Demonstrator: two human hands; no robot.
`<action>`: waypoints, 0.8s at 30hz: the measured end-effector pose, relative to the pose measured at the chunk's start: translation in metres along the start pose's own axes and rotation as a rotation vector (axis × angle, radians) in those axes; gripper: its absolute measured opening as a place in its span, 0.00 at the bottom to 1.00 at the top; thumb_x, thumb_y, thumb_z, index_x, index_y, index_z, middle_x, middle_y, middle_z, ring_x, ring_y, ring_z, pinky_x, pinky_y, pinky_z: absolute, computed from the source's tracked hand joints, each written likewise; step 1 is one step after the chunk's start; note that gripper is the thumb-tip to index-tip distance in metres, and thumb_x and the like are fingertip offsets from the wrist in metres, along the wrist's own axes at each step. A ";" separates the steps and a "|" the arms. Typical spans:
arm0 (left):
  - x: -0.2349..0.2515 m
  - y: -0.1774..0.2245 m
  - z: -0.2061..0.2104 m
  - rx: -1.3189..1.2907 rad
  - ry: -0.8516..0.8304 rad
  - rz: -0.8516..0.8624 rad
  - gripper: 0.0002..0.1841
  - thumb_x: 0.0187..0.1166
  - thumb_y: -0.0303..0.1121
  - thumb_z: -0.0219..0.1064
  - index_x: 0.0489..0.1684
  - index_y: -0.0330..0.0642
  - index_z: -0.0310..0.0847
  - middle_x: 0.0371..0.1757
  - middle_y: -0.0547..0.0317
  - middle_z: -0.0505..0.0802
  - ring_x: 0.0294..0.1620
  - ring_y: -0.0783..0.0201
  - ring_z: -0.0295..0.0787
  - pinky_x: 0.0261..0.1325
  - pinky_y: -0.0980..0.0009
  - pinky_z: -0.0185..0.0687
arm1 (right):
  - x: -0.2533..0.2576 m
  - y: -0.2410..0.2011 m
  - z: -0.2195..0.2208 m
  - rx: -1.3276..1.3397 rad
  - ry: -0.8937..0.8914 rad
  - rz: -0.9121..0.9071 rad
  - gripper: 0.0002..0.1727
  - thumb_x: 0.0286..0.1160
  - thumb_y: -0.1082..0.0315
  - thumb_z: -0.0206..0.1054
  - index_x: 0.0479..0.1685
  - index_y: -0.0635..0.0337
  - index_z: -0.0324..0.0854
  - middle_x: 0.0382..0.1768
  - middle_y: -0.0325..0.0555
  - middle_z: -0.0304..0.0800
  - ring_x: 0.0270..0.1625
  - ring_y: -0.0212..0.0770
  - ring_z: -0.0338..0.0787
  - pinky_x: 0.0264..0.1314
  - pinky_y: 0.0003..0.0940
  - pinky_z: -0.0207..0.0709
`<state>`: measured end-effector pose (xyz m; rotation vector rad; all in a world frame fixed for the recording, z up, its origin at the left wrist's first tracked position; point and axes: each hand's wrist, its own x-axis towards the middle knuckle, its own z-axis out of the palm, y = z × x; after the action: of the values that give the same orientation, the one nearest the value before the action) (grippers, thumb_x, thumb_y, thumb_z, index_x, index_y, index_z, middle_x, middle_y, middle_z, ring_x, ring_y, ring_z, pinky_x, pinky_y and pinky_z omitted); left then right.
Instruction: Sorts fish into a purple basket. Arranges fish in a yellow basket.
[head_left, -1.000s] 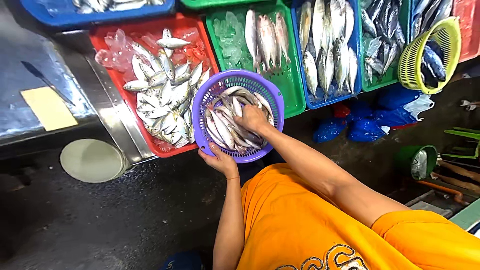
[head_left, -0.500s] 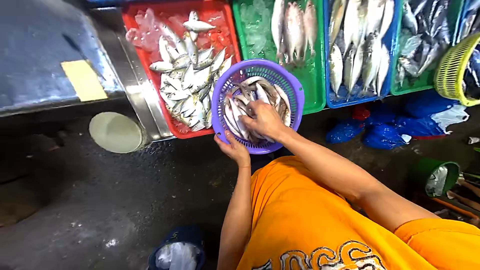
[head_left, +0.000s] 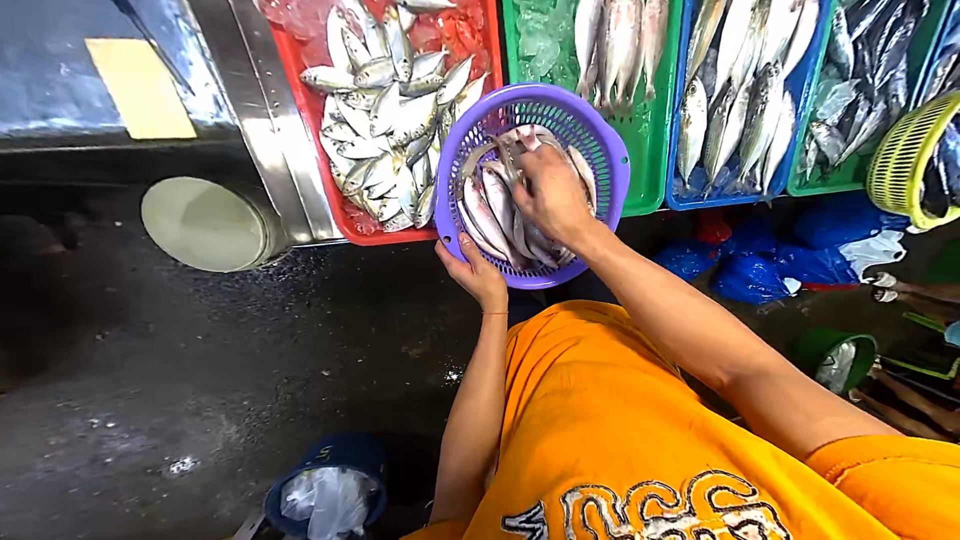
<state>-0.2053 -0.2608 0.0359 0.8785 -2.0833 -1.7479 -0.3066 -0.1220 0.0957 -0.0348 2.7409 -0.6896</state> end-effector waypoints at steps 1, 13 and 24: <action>0.000 0.000 0.000 -0.004 -0.003 0.000 0.21 0.93 0.35 0.53 0.76 0.28 0.67 0.66 0.47 0.86 0.69 0.68 0.83 0.76 0.73 0.76 | 0.004 -0.009 0.006 0.011 -0.102 0.012 0.21 0.76 0.52 0.67 0.58 0.57 0.88 0.55 0.54 0.89 0.55 0.53 0.91 0.56 0.56 0.86; 0.001 -0.001 -0.002 -0.014 -0.010 -0.002 0.21 0.93 0.35 0.51 0.76 0.28 0.67 0.65 0.47 0.86 0.68 0.68 0.83 0.75 0.72 0.77 | 0.020 -0.025 0.022 -0.121 -0.279 0.227 0.44 0.58 0.38 0.76 0.69 0.64 0.79 0.73 0.65 0.75 0.54 0.61 0.91 0.49 0.63 0.86; 0.001 -0.005 0.000 -0.017 0.009 0.023 0.21 0.92 0.35 0.53 0.74 0.27 0.68 0.64 0.48 0.87 0.67 0.68 0.84 0.75 0.72 0.78 | -0.001 -0.032 0.023 -0.085 -0.269 0.023 0.19 0.77 0.51 0.64 0.56 0.54 0.87 0.46 0.53 0.93 0.51 0.57 0.94 0.47 0.62 0.85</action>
<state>-0.2047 -0.2622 0.0311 0.8536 -2.0618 -1.7437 -0.3001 -0.1605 0.0914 -0.1071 2.5063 -0.5201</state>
